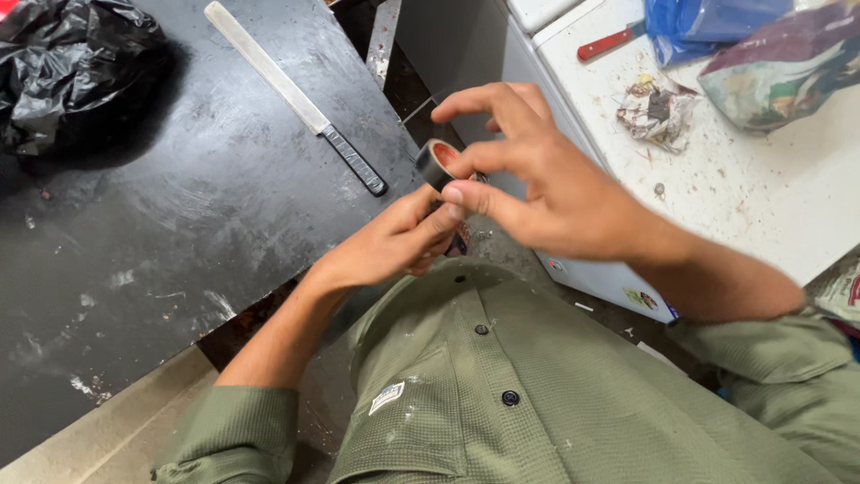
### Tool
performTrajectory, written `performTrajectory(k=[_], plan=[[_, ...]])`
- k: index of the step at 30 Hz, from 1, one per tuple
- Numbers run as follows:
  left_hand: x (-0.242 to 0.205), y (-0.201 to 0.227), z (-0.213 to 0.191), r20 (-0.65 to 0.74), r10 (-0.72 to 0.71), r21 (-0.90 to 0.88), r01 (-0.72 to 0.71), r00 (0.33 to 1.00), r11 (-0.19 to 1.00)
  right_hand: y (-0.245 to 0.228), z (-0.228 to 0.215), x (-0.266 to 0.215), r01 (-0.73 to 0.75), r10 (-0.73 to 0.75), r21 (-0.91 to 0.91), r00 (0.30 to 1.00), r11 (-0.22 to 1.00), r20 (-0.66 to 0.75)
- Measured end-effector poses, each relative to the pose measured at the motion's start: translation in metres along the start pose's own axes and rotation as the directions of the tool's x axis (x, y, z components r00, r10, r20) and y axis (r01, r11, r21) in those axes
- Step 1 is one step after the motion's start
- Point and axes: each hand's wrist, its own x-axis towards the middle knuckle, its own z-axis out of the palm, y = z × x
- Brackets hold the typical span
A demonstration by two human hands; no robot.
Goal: The person wraps black electrical tape around the handle of a metal tool, likely a saw, securing it with multiple layers. They then pick up a red-handled knife, wipe the blade with a cloth, and wrap the handle with the same black tape.
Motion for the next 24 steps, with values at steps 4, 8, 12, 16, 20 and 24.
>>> performTrajectory(k=[4,8,12,16,20,24], plan=[[-0.001,0.002,-0.007,0.007,0.193,-0.103,-0.191,0.981,0.976,-0.017,0.017,-0.017,0.065,-0.073,-0.046,0.976,0.997,-0.203],[-0.003,0.007,-0.005,-0.020,0.251,-0.118,-0.251,0.968,0.961,-0.026,0.029,-0.032,0.129,-0.048,0.231,0.945,0.964,-0.324],[-0.011,0.018,-0.004,-0.057,0.253,-0.125,-0.258,0.966,0.958,-0.020,0.042,-0.046,0.101,0.035,0.380,0.941,0.920,-0.337],[-0.011,0.024,0.002,-0.082,0.270,-0.078,-0.276,0.959,0.958,-0.003,0.041,-0.056,0.018,0.085,0.309,0.946,0.951,-0.314],[-0.008,0.027,0.007,-0.105,0.306,-0.030,-0.310,0.946,0.950,0.005,0.036,-0.059,-0.048,0.145,0.299,0.939,0.953,-0.312],[-0.010,0.028,0.010,-0.096,0.379,0.091,-0.371,0.920,0.924,0.003,0.031,-0.059,-0.246,0.372,0.419,0.893,0.874,-0.253]])
